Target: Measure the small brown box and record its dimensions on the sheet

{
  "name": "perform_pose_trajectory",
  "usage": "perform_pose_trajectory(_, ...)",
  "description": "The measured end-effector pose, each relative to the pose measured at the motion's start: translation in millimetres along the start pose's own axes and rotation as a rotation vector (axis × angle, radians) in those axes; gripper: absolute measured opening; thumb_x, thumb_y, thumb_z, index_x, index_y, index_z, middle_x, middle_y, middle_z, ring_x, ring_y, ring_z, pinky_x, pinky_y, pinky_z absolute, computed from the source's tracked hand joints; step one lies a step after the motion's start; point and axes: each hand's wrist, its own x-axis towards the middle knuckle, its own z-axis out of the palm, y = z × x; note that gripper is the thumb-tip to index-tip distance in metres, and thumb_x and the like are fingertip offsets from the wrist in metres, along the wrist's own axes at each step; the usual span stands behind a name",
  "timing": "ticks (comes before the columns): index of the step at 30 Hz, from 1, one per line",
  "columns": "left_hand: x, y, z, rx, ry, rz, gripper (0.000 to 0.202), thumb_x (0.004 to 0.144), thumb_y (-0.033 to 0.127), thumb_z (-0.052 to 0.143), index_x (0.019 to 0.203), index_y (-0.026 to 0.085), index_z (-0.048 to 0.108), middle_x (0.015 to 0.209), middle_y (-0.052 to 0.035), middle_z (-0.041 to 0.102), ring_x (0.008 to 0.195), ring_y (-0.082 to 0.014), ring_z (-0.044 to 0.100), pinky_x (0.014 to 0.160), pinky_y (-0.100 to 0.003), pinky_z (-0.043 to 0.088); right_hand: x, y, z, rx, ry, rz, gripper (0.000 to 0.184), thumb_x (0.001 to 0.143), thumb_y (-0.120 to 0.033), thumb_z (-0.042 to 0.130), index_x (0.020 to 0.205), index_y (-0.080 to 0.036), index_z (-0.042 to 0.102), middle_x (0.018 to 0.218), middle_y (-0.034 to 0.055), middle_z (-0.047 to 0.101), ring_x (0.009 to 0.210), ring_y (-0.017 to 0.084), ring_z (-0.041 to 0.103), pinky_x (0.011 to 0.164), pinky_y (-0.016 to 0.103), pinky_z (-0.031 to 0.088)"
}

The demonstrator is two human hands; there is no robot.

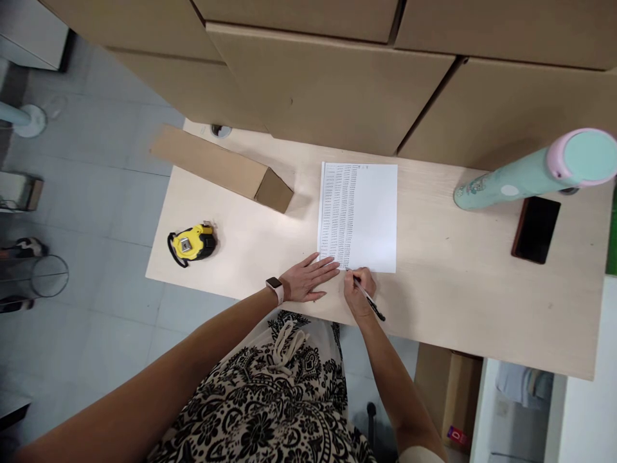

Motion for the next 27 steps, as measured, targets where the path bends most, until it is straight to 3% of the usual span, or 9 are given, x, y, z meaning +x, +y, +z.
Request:
perform_pose_trajectory(9,0.7,-0.1,-1.4,-0.016,-0.016,-0.007,0.068,0.099,0.05,0.031,0.156,0.017,0.015,0.161,-0.0053,0.016,0.15,-0.024,0.008,0.122,-0.047,0.005,0.1,0.2,0.0,-0.003,-0.013,-0.005,0.016,0.087,-0.025,0.053,0.073,-0.023,0.046,0.065,-0.0033,0.051,0.059,0.013,0.052,0.059,0.027,0.044)
perform_pose_trajectory(27,0.0,0.1,-1.0,-0.006,0.007,0.001,0.068,0.099,0.05,0.029,0.155,0.013,0.016,0.162,-0.0062,0.014,0.15,-0.0234,0.006,0.122,-0.048,0.005,-0.2,-0.3,-0.6,-0.02,-0.013,0.023,0.015,0.087,-0.028,0.051,0.074,-0.024,0.045,0.065,-0.0027,0.051,0.059,0.014,0.052,0.059,0.028,0.044)
